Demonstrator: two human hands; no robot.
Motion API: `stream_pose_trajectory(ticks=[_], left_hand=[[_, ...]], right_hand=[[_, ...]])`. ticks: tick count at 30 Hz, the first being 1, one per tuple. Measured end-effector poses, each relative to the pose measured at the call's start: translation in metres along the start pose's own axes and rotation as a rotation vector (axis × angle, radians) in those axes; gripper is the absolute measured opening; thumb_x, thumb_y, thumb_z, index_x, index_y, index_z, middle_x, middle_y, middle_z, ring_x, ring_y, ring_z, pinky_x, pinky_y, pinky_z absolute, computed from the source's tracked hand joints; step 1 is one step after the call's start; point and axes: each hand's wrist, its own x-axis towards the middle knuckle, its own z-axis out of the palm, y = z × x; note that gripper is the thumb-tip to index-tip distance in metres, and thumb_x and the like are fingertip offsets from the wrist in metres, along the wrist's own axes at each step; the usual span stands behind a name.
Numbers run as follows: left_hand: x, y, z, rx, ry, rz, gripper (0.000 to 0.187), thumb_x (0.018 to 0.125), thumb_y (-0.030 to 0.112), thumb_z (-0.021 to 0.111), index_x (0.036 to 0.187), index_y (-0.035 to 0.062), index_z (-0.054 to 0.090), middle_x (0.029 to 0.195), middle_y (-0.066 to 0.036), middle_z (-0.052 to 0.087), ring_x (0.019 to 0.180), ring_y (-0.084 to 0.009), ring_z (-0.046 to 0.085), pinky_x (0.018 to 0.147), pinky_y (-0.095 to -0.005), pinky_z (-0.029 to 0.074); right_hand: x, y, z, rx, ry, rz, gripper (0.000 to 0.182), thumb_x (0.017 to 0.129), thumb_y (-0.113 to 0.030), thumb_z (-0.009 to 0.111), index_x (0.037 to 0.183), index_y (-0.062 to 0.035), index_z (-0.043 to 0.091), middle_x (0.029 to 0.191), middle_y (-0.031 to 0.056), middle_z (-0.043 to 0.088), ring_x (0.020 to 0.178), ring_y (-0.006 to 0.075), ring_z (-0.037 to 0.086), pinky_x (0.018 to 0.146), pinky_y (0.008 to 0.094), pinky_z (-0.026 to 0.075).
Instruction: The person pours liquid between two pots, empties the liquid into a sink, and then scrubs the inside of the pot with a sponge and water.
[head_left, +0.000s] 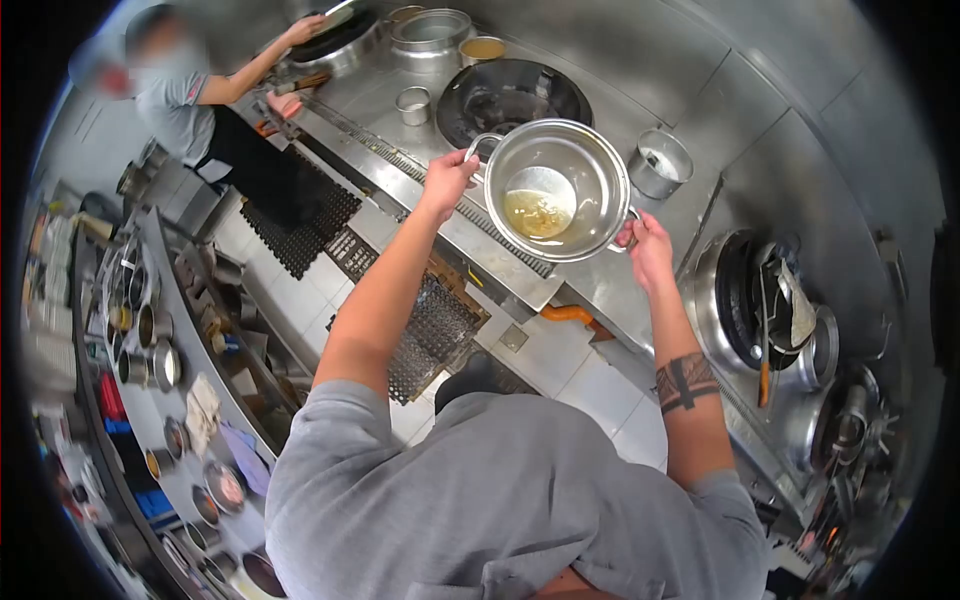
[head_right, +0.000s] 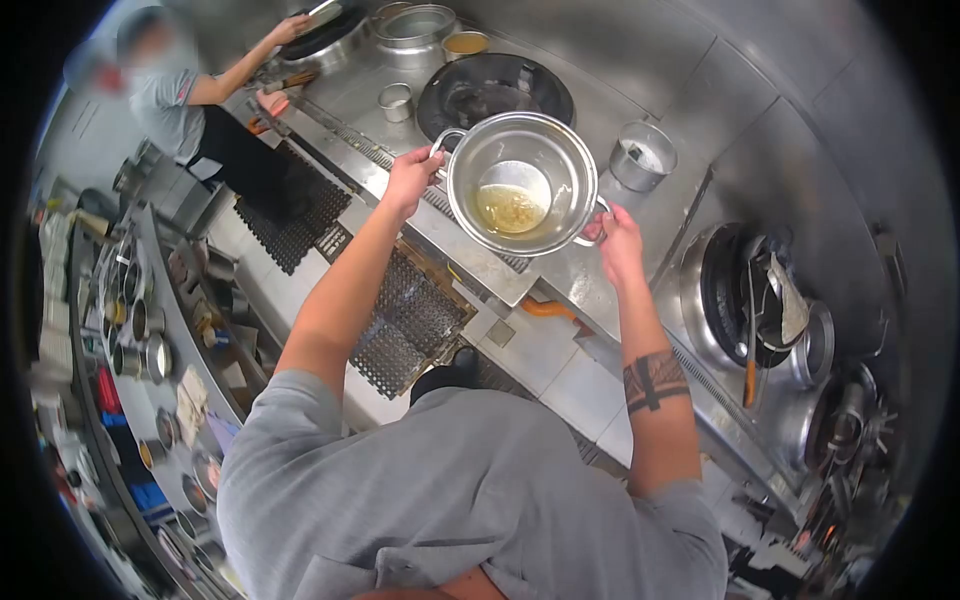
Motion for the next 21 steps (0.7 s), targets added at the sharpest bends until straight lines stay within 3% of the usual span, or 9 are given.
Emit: stream_pose_trajectory(ticks=[6, 11, 13, 14, 15, 16, 18, 20, 21], left_hand=[[0.067, -0.057, -0.027, 0.082, -0.099, -0.193, 0.028, 0.096, 0.011, 0.066, 0.121, -0.0009, 0.070, 0.095, -0.002, 0.070, 0.076, -0.0111, 0.060, 0.071, -0.0316, 0.053], [0.077, -0.075, -0.025, -0.031, -0.110, -0.262, 0.029, 0.095, 0.012, 0.065, 0.121, -0.0028, 0.069, 0.092, -0.003, 0.068, 0.073, -0.0101, 0.056, 0.070, -0.0307, 0.052], [0.077, -0.072, -0.017, 0.051, -0.014, -0.199, 0.038, 0.094, 0.022, 0.069, 0.120, -0.0055, 0.068, 0.097, -0.009, 0.071, 0.075, -0.0192, 0.063, 0.073, -0.0371, 0.055], [0.077, -0.073, -0.015, 0.050, -0.015, -0.203, 0.038, 0.094, 0.022, 0.069, 0.120, -0.0055, 0.068, 0.097, -0.009, 0.071, 0.075, -0.0192, 0.063, 0.073, -0.0371, 0.055], [0.078, -0.074, -0.012, 0.381, 0.029, -0.056, 0.046, 0.093, 0.029, 0.070, 0.122, -0.0061, 0.066, 0.100, -0.014, 0.071, 0.080, -0.0270, 0.066, 0.076, -0.0415, 0.056], [0.079, -0.072, -0.009, 0.711, 0.073, 0.099, 0.055, 0.091, 0.036, 0.072, 0.124, -0.0066, 0.064, 0.104, -0.019, 0.071, 0.086, -0.0348, 0.069, 0.080, -0.0460, 0.057], [0.055, -0.048, 0.004, 0.818, 0.141, 0.197, 0.056, 0.090, 0.041, 0.073, 0.121, -0.0054, 0.066, 0.105, -0.023, 0.071, 0.095, -0.0387, 0.069, 0.083, -0.0472, 0.056], [0.044, -0.033, 0.016, 0.930, 0.218, 0.296, 0.058, 0.089, 0.046, 0.074, 0.118, -0.0043, 0.067, 0.106, -0.028, 0.070, 0.104, -0.0426, 0.069, 0.087, -0.0485, 0.056], [0.040, -0.031, 0.019, 0.988, 0.185, 0.317, 0.058, 0.089, 0.048, 0.073, 0.116, -0.0031, 0.068, 0.105, -0.027, 0.071, 0.102, -0.0418, 0.071, 0.087, -0.0490, 0.056]], right_hand=[[0.052, 0.064, 0.007, -0.072, 0.183, 0.180, 0.039, 0.107, -0.003, 0.041, 0.145, 0.0014, 0.044, 0.101, 0.0084, 0.062, 0.082, 0.0187, 0.062, 0.079, 0.0345, 0.056], [0.053, 0.069, 0.017, -0.243, 0.222, 0.234, 0.046, 0.108, -0.014, 0.048, 0.151, -0.0006, 0.040, 0.112, 0.0114, 0.067, 0.093, 0.0201, 0.067, 0.085, 0.0381, 0.057], [0.047, 0.051, 0.037, -0.363, 0.268, 0.244, 0.046, 0.107, -0.019, 0.052, 0.148, 0.0006, 0.045, 0.112, 0.0101, 0.066, 0.093, 0.0207, 0.067, 0.084, 0.0384, 0.056], [0.047, 0.047, 0.042, -0.479, 0.308, 0.251, 0.047, 0.106, -0.024, 0.056, 0.145, 0.0019, 0.050, 0.112, 0.0089, 0.065, 0.093, 0.0214, 0.066, 0.083, 0.0387, 0.056], [0.050, 0.048, 0.039, -0.480, 0.308, 0.253, 0.047, 0.106, -0.024, 0.056, 0.145, 0.0019, 0.050, 0.112, 0.0089, 0.065, 0.093, 0.0214, 0.066, 0.083, 0.0387, 0.056], [0.058, 0.053, 0.029, -0.623, 0.273, 0.158, 0.049, 0.103, -0.027, 0.061, 0.143, 0.0010, 0.052, 0.116, 0.0102, 0.065, 0.095, 0.0244, 0.067, 0.085, 0.0396, 0.055], [0.068, 0.052, 0.027, -0.761, 0.228, 0.049, 0.051, 0.100, -0.029, 0.066, 0.140, 0.0001, 0.055, 0.119, 0.0116, 0.065, 0.097, 0.0274, 0.067, 0.088, 0.0405, 0.054], [0.058, 0.040, 0.046, -1.385, 0.286, -0.286, 0.051, 0.090, -0.026, 0.075, 0.131, 0.0002, 0.059, 0.120, 0.0168, 0.063, 0.098, 0.0371, 0.066, 0.089, 0.0415, 0.054], [0.055, 0.032, 0.058, -1.374, 0.279, -0.288, 0.051, 0.090, -0.026, 0.075, 0.131, 0.0002, 0.059, 0.120, 0.0168, 0.063, 0.098, 0.0371, 0.066, 0.089, 0.0415, 0.054]])
